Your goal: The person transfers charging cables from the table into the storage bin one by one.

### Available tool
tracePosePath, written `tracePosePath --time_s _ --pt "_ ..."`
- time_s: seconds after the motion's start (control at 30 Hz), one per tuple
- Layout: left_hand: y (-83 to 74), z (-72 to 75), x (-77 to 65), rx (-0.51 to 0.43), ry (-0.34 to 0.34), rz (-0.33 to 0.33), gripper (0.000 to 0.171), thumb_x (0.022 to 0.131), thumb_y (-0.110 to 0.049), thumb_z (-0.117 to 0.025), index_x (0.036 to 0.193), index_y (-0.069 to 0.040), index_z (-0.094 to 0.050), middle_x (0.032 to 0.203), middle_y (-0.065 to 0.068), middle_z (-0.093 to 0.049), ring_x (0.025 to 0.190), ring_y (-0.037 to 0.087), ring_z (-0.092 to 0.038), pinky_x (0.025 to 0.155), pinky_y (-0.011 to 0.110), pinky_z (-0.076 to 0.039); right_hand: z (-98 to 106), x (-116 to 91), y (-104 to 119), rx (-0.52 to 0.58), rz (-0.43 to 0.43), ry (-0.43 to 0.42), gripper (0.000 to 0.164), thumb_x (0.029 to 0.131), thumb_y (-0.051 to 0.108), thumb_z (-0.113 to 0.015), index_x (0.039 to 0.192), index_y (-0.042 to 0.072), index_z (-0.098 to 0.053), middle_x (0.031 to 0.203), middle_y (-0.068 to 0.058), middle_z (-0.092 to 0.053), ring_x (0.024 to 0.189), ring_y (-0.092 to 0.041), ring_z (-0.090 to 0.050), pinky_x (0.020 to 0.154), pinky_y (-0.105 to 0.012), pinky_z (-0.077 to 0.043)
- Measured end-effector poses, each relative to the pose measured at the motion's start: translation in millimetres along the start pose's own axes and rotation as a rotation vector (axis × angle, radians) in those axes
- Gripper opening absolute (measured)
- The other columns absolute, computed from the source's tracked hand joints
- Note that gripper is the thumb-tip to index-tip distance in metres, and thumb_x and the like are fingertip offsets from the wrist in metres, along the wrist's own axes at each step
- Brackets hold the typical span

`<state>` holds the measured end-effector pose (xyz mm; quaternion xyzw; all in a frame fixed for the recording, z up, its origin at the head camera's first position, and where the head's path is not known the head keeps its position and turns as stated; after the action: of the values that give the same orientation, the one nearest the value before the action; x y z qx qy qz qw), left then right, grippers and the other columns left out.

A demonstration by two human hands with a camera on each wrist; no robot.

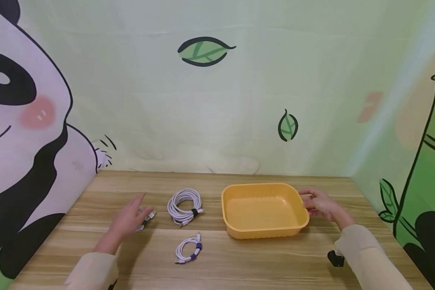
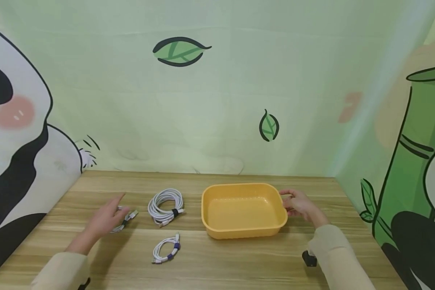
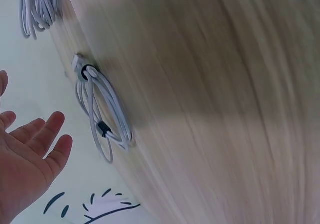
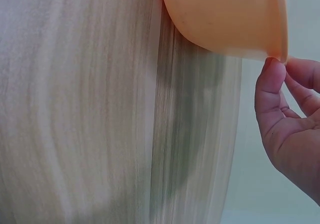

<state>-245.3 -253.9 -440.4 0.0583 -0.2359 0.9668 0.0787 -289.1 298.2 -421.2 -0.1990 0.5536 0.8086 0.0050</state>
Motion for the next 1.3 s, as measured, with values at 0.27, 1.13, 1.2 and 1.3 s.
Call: tracePosePath --time_s 0.27,1.13,1.2,1.3 --pt "-6.2 -6.5 3.0 -0.005 -0.025 -0.022 0.061 0.091 -0.035 -0.043 0.136 0.001 -0.025 0.135 0.027 -0.033 0.119 0.044 -0.035 0.097 0.056 -0.030 -0.5 -0.3 2.1 -0.007 -0.006 0.000 0.050 0.087 0.002 -0.045 0.132 -0.005 -0.024 0.097 -0.011 -0.054 0.067 -0.014 -0.055 0.063 -0.027 -0.052" --pt "-24.8 -22.2 14.0 -0.051 0.041 -0.009 0.062 0.091 -0.035 -0.043 0.139 -0.004 -0.020 0.138 0.025 -0.029 0.121 0.045 -0.033 0.097 0.057 -0.029 0.7 2.3 -1.4 -0.009 -0.004 -0.018 0.049 0.086 0.000 -0.045 0.131 -0.005 -0.026 0.090 -0.009 -0.058 0.062 -0.012 -0.054 0.058 -0.025 -0.051" --pt "-25.9 -23.9 15.6 -0.050 0.042 -0.019 0.061 0.091 -0.034 -0.044 0.139 -0.004 -0.020 0.139 0.024 -0.028 0.122 0.044 -0.031 0.098 0.056 -0.028 0.8 2.8 -1.9 -0.005 -0.003 -0.019 0.050 0.086 0.001 -0.046 0.131 -0.004 -0.026 0.091 -0.010 -0.058 0.061 -0.012 -0.053 0.057 -0.025 -0.050" --pt "-28.1 -26.1 18.2 -0.049 0.043 -0.028 0.061 0.091 -0.032 -0.043 0.139 -0.003 -0.021 0.139 0.025 -0.028 0.124 0.043 -0.030 0.100 0.055 -0.026 0.8 2.4 -1.5 -0.005 0.005 -0.014 0.051 0.086 0.001 -0.047 0.131 -0.005 -0.025 0.092 -0.010 -0.058 0.062 -0.012 -0.053 0.057 -0.024 -0.050"
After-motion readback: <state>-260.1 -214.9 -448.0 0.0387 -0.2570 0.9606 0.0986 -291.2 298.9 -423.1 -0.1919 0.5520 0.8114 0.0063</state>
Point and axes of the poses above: each hand's wrist, its own x-axis towards the middle knuckle, its own z-axis out of the back of the hand, y = z × x, the point moved 1 cm from there along x, towards the middle knuckle
